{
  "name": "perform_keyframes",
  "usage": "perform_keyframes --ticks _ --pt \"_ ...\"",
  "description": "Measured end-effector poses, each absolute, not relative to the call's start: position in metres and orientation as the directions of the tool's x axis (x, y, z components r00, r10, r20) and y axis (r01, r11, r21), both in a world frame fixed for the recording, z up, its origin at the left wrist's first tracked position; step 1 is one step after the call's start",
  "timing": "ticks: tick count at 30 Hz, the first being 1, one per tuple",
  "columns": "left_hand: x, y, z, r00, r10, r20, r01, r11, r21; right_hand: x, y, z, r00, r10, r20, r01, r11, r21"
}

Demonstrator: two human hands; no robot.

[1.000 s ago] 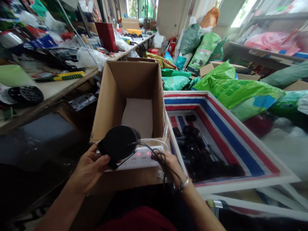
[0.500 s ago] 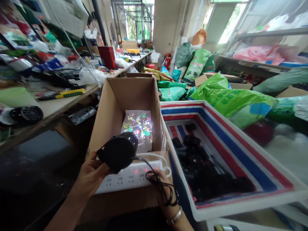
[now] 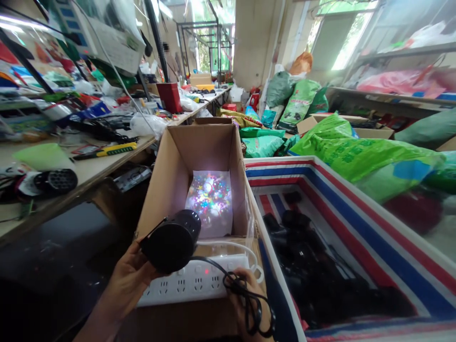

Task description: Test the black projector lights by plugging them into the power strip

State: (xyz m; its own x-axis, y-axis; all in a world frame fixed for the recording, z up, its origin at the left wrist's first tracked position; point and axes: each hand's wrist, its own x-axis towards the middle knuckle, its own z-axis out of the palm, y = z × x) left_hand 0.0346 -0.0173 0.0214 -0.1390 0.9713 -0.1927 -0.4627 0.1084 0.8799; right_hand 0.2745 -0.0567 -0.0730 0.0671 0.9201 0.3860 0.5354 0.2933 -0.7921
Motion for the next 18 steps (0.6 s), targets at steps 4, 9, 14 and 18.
perform_keyframes --ticks 4,9,14,18 --pt "0.032 -0.018 0.025 -0.191 0.967 -0.170 -0.466 0.063 0.883 0.273 -0.057 -0.068 0.073 0.924 0.377 0.519 0.287 -0.805" --pt "0.026 -0.016 0.024 -0.124 0.971 -0.203 -0.475 0.122 0.871 0.275 -0.058 -0.073 0.053 0.916 0.398 0.581 0.296 -0.758" --pt "0.028 -0.018 0.024 -0.156 0.970 -0.186 -0.499 0.085 0.863 0.275 -0.057 -0.074 0.044 0.925 0.379 0.576 0.286 -0.765" --pt "0.032 -0.021 0.027 -0.183 0.969 -0.166 -0.491 0.056 0.870 0.275 -0.055 -0.078 0.039 0.912 0.408 0.580 0.312 -0.753"
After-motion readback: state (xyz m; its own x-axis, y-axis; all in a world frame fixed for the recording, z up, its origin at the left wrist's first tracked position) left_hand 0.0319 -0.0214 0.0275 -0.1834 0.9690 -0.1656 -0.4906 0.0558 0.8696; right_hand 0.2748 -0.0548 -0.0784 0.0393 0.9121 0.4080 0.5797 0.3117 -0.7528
